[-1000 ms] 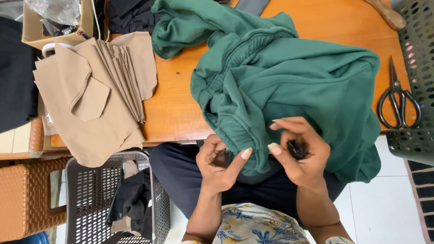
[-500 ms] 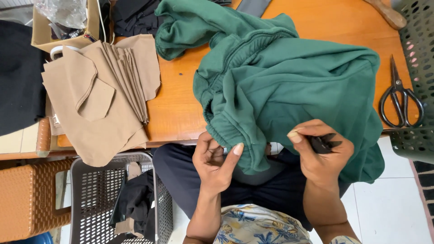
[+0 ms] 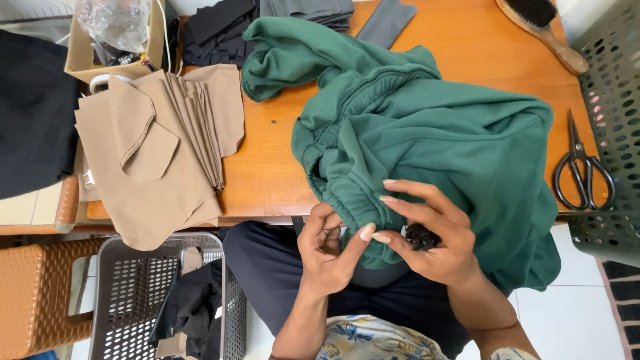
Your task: Trimming loose threads from the waistband of a pair of green sweatpants using thread snips
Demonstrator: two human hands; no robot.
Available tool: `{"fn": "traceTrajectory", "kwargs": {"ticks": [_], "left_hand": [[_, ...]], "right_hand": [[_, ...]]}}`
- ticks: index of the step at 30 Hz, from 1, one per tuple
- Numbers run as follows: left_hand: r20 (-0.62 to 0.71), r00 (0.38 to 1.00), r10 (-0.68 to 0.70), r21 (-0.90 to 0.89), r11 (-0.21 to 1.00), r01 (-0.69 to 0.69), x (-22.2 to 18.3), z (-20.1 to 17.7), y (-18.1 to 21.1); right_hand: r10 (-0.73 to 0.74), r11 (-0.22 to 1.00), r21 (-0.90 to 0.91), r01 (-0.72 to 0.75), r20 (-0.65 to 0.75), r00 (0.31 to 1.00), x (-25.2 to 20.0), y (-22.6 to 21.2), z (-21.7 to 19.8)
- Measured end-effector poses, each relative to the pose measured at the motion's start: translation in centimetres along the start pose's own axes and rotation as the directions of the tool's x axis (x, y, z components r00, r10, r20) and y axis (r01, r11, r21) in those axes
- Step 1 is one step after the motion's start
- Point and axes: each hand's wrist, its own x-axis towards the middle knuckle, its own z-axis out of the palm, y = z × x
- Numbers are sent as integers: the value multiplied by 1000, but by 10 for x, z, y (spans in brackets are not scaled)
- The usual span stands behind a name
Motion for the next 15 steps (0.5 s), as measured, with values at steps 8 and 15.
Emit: {"fn": "traceTrajectory", "kwargs": {"ticks": [8, 15], "left_hand": [[98, 995, -29, 85, 996, 20, 2, -14, 6], [-121, 937, 329, 513, 828, -224, 2, -19, 38]], "right_hand": [[-23, 1000, 15, 22, 60, 998, -3, 16, 7], [48, 997, 59, -47, -10, 999, -8, 22, 9]]}}
